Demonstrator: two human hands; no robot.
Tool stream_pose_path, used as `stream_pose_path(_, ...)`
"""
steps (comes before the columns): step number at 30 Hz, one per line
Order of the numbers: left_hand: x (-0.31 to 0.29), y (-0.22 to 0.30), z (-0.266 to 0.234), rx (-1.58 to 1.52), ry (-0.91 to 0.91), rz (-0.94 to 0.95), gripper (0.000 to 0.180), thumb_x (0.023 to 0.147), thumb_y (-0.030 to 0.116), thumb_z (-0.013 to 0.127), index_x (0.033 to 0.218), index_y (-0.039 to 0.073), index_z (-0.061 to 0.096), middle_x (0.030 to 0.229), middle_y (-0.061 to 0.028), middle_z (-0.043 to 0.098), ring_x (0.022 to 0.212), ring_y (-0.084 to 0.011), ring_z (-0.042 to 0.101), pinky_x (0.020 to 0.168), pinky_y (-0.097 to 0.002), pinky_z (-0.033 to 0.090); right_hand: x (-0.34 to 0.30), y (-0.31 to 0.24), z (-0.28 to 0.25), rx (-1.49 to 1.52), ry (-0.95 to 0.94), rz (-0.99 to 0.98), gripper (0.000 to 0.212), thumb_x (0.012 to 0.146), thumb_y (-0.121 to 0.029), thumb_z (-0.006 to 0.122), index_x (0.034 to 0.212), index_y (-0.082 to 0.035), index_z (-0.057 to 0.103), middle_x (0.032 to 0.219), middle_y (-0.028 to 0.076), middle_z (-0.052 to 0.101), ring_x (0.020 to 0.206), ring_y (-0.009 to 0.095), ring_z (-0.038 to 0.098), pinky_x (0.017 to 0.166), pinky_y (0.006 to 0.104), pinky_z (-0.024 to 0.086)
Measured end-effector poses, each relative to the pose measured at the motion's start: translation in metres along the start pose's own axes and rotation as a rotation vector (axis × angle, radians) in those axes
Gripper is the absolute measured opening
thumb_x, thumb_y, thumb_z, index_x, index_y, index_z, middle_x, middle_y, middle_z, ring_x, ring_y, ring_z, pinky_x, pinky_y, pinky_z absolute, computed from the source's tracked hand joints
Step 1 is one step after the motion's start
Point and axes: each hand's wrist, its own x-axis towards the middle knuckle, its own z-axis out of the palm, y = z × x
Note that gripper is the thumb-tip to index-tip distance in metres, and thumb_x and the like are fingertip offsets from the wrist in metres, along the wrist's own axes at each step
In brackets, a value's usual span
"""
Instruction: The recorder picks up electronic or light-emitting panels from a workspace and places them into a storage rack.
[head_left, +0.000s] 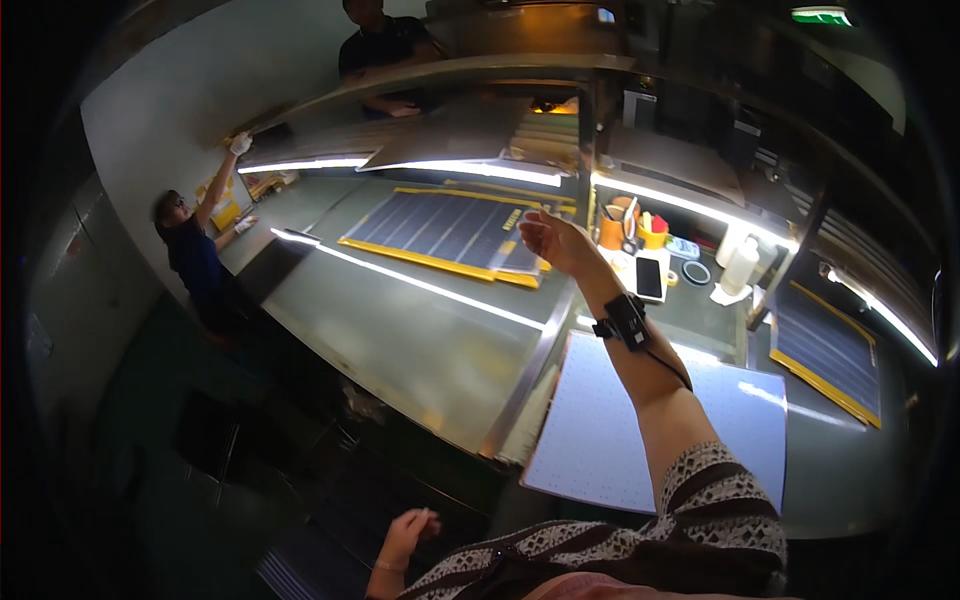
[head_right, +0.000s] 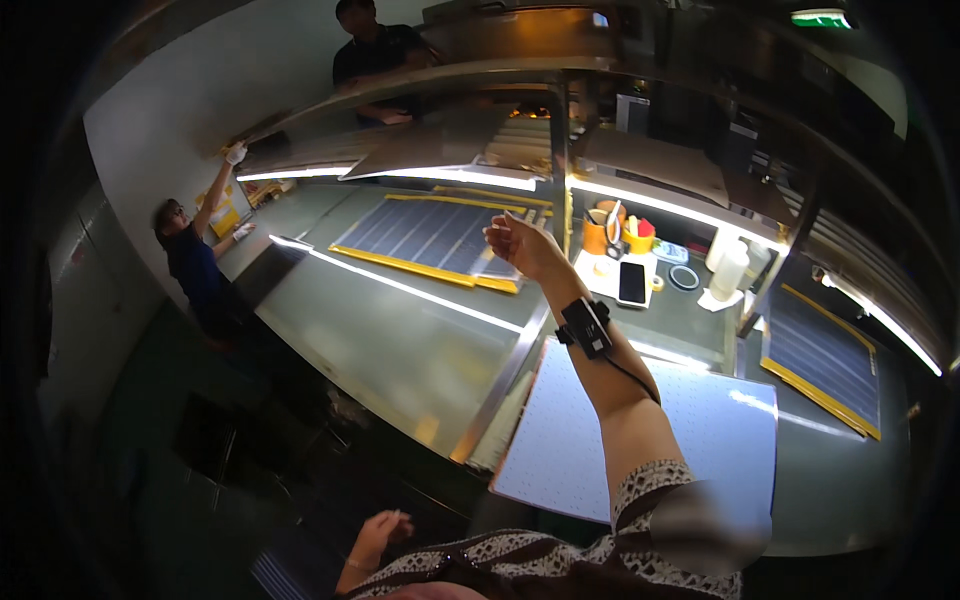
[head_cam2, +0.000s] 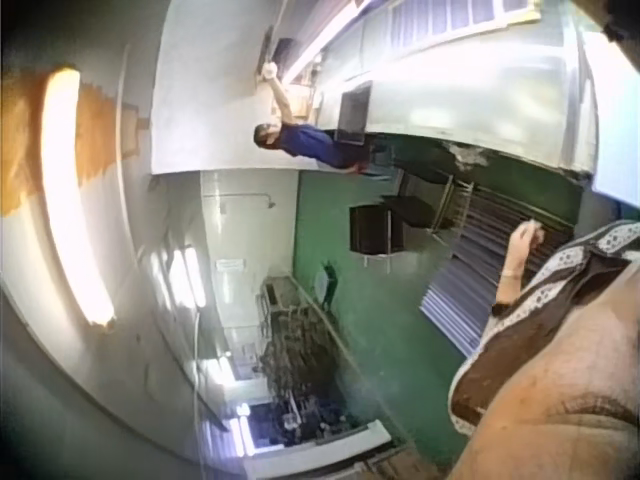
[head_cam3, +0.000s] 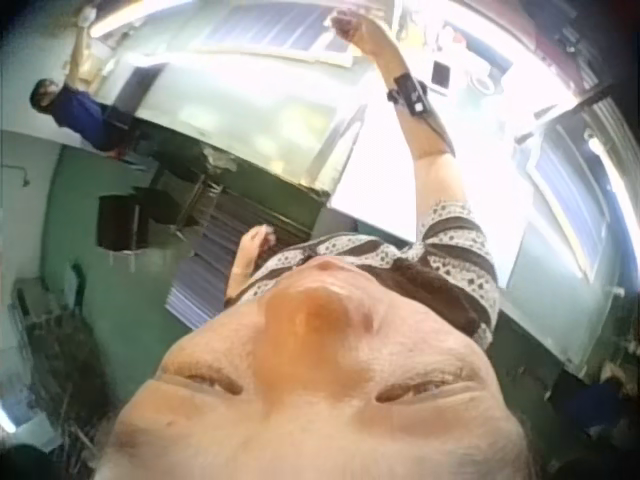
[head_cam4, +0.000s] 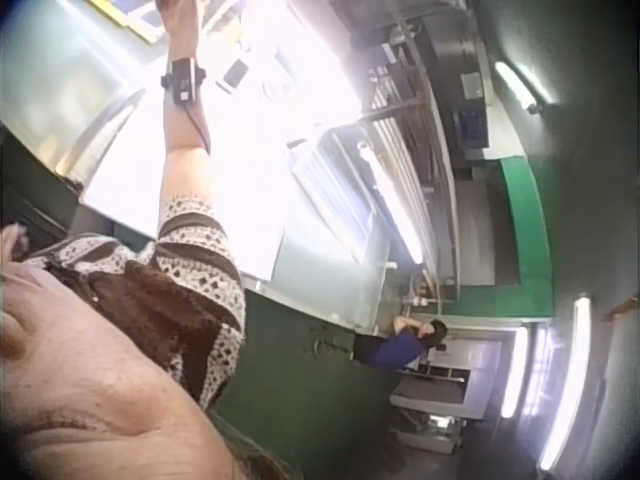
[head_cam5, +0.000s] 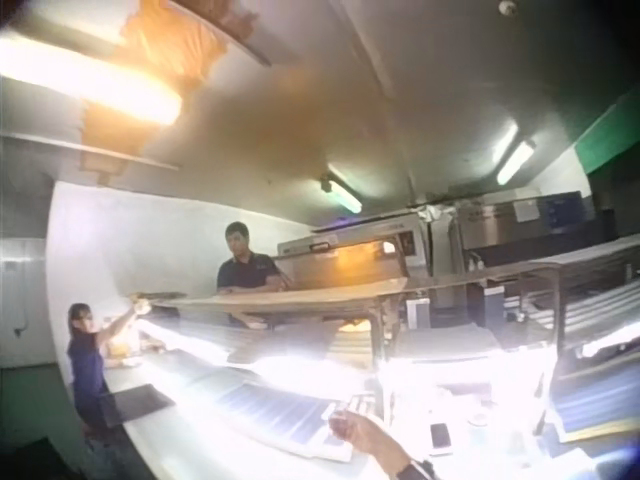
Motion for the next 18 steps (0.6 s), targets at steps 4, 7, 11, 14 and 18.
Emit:
stream_pose_path(4,-0.034,-0.059,-0.035,0.117,-0.006,-0.17,0.028,0.089,0.022,0.049,0.102,-0.001,0.058,0.089,-0.0079,0.063,0.084,-0.0162,0.06,0.076,-0.0292,0.048,-0.027,0.003,-0.009,0.063,0.084,0.007,0.03,0.088,-0.026,0.051,0.104,-0.001,0.054,0.091,0.009,0.06,0.084,0.017,0.058,0.076,0.0279,0.047)
stream_pose_path(7,-0.029,-0.068,-0.036,0.2,-0.068,-0.279,0.029,0.089,0.023,0.049,0.102,-0.001,0.057,0.089,-0.008,0.063,0.084,-0.0161,0.06,0.076,-0.0291,0.048,-0.123,-0.009,-0.011,-0.488,0.291,0.046,0.028,0.088,-0.023,0.052,0.105,-0.001,0.054,0.086,0.007,0.061,0.08,0.013,0.058,0.073,0.0252,0.046)
stream_pose_path(11,-0.032,-0.045,-0.053,0.342,-0.101,-0.313,0.029,0.089,0.023,0.049,0.103,-0.001,0.057,0.09,-0.0081,0.063,0.083,-0.016,0.06,0.076,-0.0289,0.048,-0.302,-0.015,0.017,-0.82,0.132,0.482,0.02,0.085,-0.017,0.056,0.099,-0.002,0.057,0.087,0.006,0.061,0.083,0.012,0.056,0.076,0.0258,0.045)
stream_pose_path(14,-0.023,-0.019,-0.06,0.504,-0.152,-0.326,0.029,0.089,0.023,0.049,0.104,0.0,0.057,0.09,-0.0082,0.063,0.083,-0.0159,0.06,0.075,-0.0288,0.048,-0.474,0.015,0.034,-0.726,0.192,0.804,0.027,0.082,-0.019,0.06,0.101,-0.001,0.056,0.09,0.008,0.062,0.086,0.016,0.057,0.08,0.0283,0.043)
stream_pose_path(18,0.004,-0.01,-0.052,0.653,-0.256,-0.367,0.029,0.089,0.024,0.049,0.104,0.0,0.057,0.09,-0.0084,0.063,0.083,-0.0157,0.06,0.075,-0.0286,0.048,-0.64,0.161,0.06,-0.791,0.389,1.217,0.089,0.066,-0.043,0.071,0.134,-0.005,0.027,0.131,0.022,0.033,0.122,0.033,0.032,0.099,0.0384,0.03)
